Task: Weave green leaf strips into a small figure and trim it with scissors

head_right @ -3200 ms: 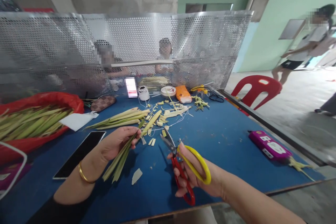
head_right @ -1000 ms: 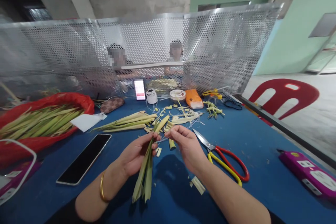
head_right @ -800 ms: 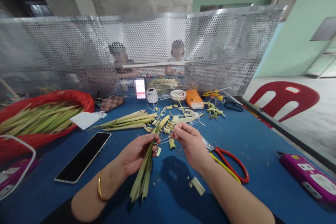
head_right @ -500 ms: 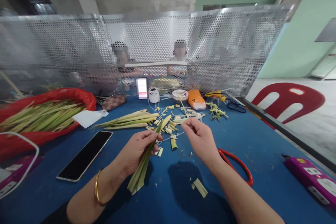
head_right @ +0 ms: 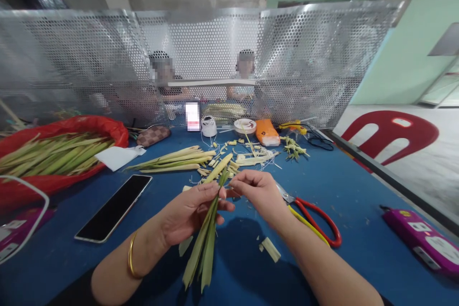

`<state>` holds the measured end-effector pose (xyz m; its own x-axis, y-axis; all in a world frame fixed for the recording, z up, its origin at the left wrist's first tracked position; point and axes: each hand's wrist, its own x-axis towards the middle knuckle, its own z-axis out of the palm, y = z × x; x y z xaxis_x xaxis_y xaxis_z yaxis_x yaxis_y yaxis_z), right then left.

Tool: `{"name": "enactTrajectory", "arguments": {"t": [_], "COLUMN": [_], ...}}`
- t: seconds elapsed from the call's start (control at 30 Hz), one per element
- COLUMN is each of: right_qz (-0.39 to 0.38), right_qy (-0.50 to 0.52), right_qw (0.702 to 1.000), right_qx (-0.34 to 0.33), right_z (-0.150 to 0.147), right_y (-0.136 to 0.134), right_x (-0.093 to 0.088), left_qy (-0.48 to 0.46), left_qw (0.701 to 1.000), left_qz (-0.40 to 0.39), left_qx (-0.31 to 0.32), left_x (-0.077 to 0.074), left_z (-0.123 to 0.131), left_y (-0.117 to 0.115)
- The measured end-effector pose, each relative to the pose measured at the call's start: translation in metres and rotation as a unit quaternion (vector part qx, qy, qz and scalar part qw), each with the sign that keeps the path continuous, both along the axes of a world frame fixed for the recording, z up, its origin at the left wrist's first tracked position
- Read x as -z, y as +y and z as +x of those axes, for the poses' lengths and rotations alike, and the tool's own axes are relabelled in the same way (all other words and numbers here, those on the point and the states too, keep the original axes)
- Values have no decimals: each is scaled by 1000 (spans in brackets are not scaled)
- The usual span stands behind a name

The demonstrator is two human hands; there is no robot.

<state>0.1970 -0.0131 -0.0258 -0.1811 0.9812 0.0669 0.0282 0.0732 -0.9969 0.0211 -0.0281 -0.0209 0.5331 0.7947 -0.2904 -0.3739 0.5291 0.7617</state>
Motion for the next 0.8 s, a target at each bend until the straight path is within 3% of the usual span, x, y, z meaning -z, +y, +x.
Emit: {"name": "enactTrajectory", "arguments": {"t": [0.1,0.2,0.3,0.4,0.43,0.47,0.5,0.57,0.6,0.67,0.8], "right_qz": [42,26,28,167,235,301,356,444,468,496,504], "right_qy": [-16,-5,-48,-175,-213,-244,-266,-285,-290,-304,-377], "right_qw": [999,999,998,965,944,921,892,791,752,702,700], "right_qx": [-1,-19,27,107,89,30,-77,-310,-363,-411,-338], "right_z": [-6,-6,-2,-5,-10,-17,-26,-45,-54,-65,-57], "right_y": [-3,-1,6,3,-3,-11,-20,-37,-42,-38,20], "right_x": [4,10,18,25,27,30,33,41,45,52,57], "left_qy": [24,38,7,-13,-24,-39,-50,-73,-79,-87,-79], "left_qw": [1000,999,1000,996,992,988,982,971,968,965,969], "left_qz": [12,17,-7,-25,-12,-2,4,13,12,6,0], "left_qx": [9,-2,-25,-90,-119,-152,-184,-226,-237,-247,-235], "left_x": [4,6,-1,-22,-30,-38,-45,-54,-56,-56,-49], "left_z": [2,2,-5,-24,-33,-42,-51,-66,-72,-78,-76], "left_y": [-1,1,6,11,13,14,16,20,21,24,27]}}
